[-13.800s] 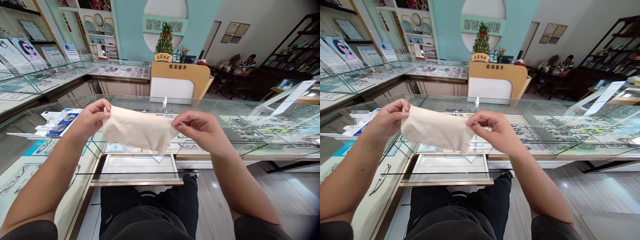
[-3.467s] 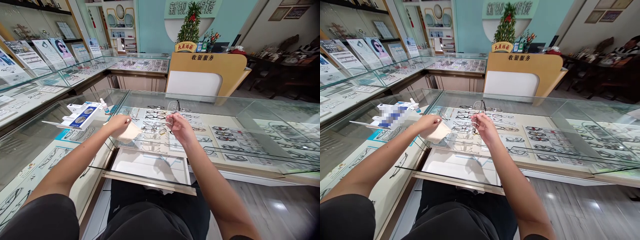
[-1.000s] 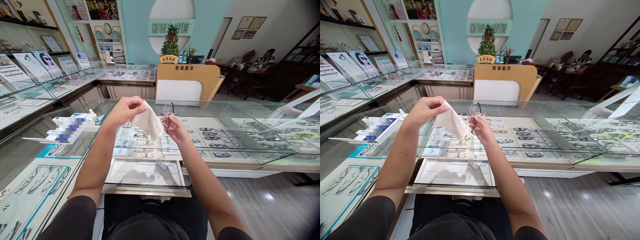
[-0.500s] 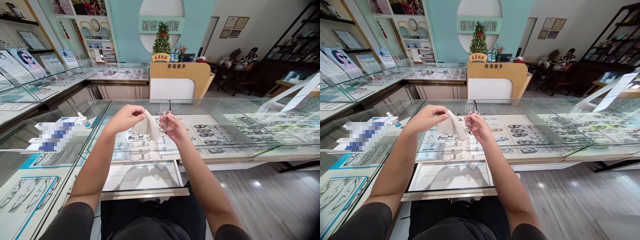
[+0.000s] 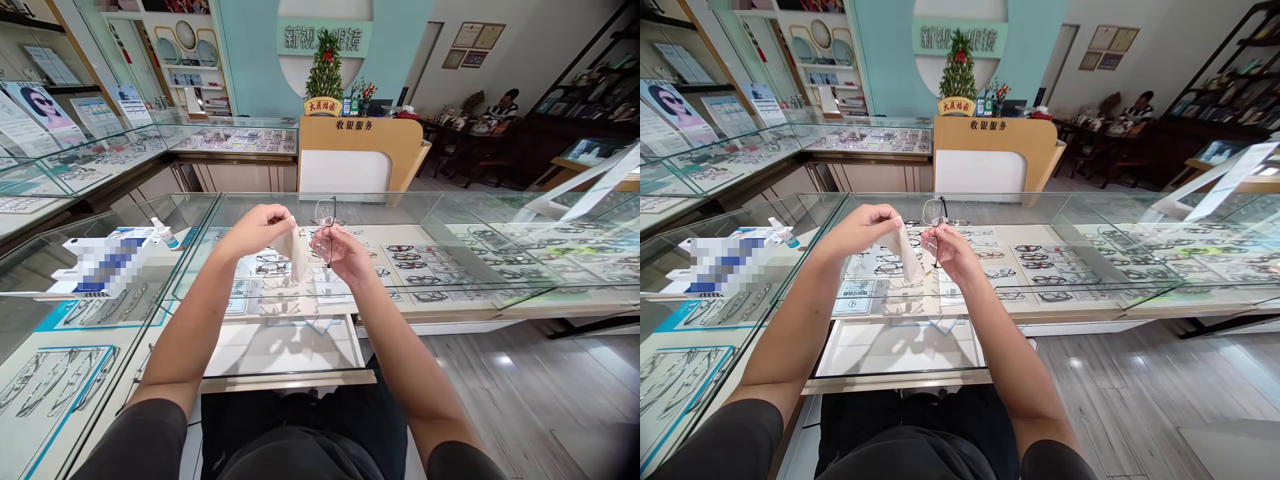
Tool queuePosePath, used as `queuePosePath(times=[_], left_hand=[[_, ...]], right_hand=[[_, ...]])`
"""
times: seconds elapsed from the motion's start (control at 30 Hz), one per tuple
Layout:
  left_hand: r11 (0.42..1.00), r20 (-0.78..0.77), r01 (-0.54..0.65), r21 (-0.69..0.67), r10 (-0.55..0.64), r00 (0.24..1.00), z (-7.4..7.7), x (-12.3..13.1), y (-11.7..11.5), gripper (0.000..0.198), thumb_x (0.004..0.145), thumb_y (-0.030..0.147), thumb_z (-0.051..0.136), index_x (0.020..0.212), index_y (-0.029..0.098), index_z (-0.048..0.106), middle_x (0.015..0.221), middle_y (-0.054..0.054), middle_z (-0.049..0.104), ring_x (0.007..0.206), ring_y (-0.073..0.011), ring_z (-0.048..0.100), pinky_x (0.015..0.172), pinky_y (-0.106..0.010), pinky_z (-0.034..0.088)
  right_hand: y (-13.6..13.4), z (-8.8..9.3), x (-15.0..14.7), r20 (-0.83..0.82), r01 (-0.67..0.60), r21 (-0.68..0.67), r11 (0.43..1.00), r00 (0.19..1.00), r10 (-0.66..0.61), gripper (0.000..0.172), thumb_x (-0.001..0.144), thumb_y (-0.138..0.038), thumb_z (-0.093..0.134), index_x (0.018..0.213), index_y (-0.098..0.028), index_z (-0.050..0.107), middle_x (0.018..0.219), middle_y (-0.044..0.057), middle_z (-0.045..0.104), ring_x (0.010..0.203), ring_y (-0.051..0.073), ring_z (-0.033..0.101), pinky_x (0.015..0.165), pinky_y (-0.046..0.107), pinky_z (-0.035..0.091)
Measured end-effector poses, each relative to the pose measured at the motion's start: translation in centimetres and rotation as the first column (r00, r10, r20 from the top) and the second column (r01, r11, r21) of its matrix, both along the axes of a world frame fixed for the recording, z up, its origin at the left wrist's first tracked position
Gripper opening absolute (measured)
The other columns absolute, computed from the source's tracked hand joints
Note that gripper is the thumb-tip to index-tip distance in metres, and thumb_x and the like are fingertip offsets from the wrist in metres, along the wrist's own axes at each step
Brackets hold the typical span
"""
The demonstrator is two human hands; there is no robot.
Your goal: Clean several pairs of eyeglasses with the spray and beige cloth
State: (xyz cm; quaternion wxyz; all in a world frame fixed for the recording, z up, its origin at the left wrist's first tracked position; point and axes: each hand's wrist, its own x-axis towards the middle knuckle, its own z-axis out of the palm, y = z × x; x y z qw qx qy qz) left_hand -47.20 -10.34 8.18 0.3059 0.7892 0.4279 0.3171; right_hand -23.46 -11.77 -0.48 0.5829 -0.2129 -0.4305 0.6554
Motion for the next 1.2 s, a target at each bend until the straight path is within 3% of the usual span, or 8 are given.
queuePosePath(times=[0.1, 0.2, 0.33, 0.47, 0.6, 0.77, 1.03, 1.2], left_hand=[[0.998, 0.000, 0.015, -0.066, -0.015, 1.000, -0.2, 0.0, 0.3, 0.031, 0.097, 0.049, 0.065, 0.084, 0.021, 0.068, 0.075, 0.001, 0.058, 0.066, -0.0145, 0.046, 0.059, -0.029, 0.034], [0.992, -0.047, 0.111, -0.054, -0.114, 0.992, -0.6, 0.1, 0.6, 0.032, 0.098, 0.050, 0.062, 0.084, 0.021, 0.069, 0.090, -0.003, 0.065, 0.077, -0.0168, 0.055, 0.066, -0.030, 0.042], [0.959, -0.073, 0.281, -0.029, -0.282, 0.957, -1.1, 0.2, 1.0, 0.037, 0.101, 0.054, 0.064, 0.085, 0.022, 0.074, 0.139, -0.010, 0.069, 0.125, -0.0267, 0.066, 0.099, -0.037, 0.056], [0.904, -0.030, 0.410, -0.120, -0.417, 0.909, -1.4, 0.4, 1.2, 0.034, 0.104, 0.053, 0.066, 0.093, 0.024, 0.081, 0.154, -0.010, 0.064, 0.155, -0.0302, 0.053, 0.123, -0.040, 0.049], [0.821, 0.051, 0.537, -0.193, -0.539, 0.841, -1.8, 1.0, 1.5, 0.037, 0.103, 0.057, 0.070, 0.098, 0.023, 0.084, 0.132, -0.011, 0.074, 0.133, -0.0284, 0.067, 0.117, -0.038, 0.052], [0.774, 0.170, 0.599, -0.206, -0.574, 0.801, -2.7, 1.7, 1.9, 0.047, 0.100, 0.066, 0.077, 0.086, 0.021, 0.082, 0.100, -0.009, 0.079, 0.100, -0.0263, 0.072, 0.096, -0.039, 0.057], [0.773, 0.249, 0.592, -0.229, -0.541, 0.803, -3.9, 2.0, 2.5, 0.057, 0.090, 0.076, 0.084, 0.078, 0.020, 0.078, 0.096, -0.010, 0.078, 0.103, -0.0265, 0.072, 0.098, -0.038, 0.056], [0.732, 0.305, 0.623, -0.277, -0.547, 0.779, -5.3, 2.8, 3.1, 0.061, 0.084, 0.081, 0.086, 0.081, 0.021, 0.077, 0.100, -0.009, 0.078, 0.108, -0.0272, 0.072, 0.096, -0.037, 0.056]], right_hand=[[-0.4, 0.2, 0.0, 0.002, 0.015, 0.029, 0.999, 1.000, -0.015, 0.039, 0.077, -0.049, 0.102, 0.080, -0.025, 0.071, 0.091, 0.001, 0.076, 0.094, 0.019, 0.074, 0.102, 0.037, 0.062], [-1.0, 0.6, 0.0, 0.023, 0.029, 0.098, 0.995, 0.999, -0.031, 0.040, 0.075, -0.054, 0.103, 0.079, -0.026, 0.074, 0.088, 0.002, 0.075, 0.097, 0.023, 0.075, 0.112, 0.042, 0.060], [-1.7, 1.0, 0.1, 0.075, -0.010, 0.197, 0.980, 0.997, -0.005, 0.038, 0.077, -0.058, 0.100, 0.079, -0.027, 0.078, 0.081, 0.003, 0.072, 0.095, 0.027, 0.076, 0.115, 0.050, 0.059], [-2.1, 1.3, 0.4, 0.113, -0.073, 0.236, 0.969, 0.992, 0.047, 0.039, 0.075, -0.058, 0.101, 0.074, -0.026, 0.078, 0.075, 0.003, 0.070, 0.090, 0.027, 0.075, 0.103, 0.047, 0.062], [-2.4, 1.5, 0.8, 0.157, -0.151, 0.292, 0.944, 0.982, 0.108, 0.040, 0.078, -0.058, 0.100, 0.073, -0.025, 0.077, 0.074, 0.003, 0.071, 0.079, 0.024, 0.072, 0.093, 0.046, 0.064], [-2.5, 1.6, 1.1, 0.133, -0.211, 0.308, 0.928, 0.975, 0.178, 0.035, 0.081, -0.054, 0.098, 0.075, -0.024, 0.081, 0.075, 0.003, 0.073, 0.072, 0.023, 0.071, 0.089, 0.048, 0.066], [-2.4, 1.6, 1.1, 0.078, -0.113, 0.226, 0.968, 0.992, 0.098, 0.047, 0.070, -0.058, 0.103, 0.068, -0.025, 0.070, 0.067, 0.001, 0.065, 0.072, 0.022, 0.069, 0.080, 0.041, 0.063], [-2.4, 1.8, 1.1, 0.064, -0.106, 0.239, 0.965, 0.994, 0.093, 0.049, 0.069, -0.060, 0.102, 0.064, -0.025, 0.068, 0.065, 0.000, 0.060, 0.068, 0.020, 0.064, 0.076, 0.039, 0.061]])
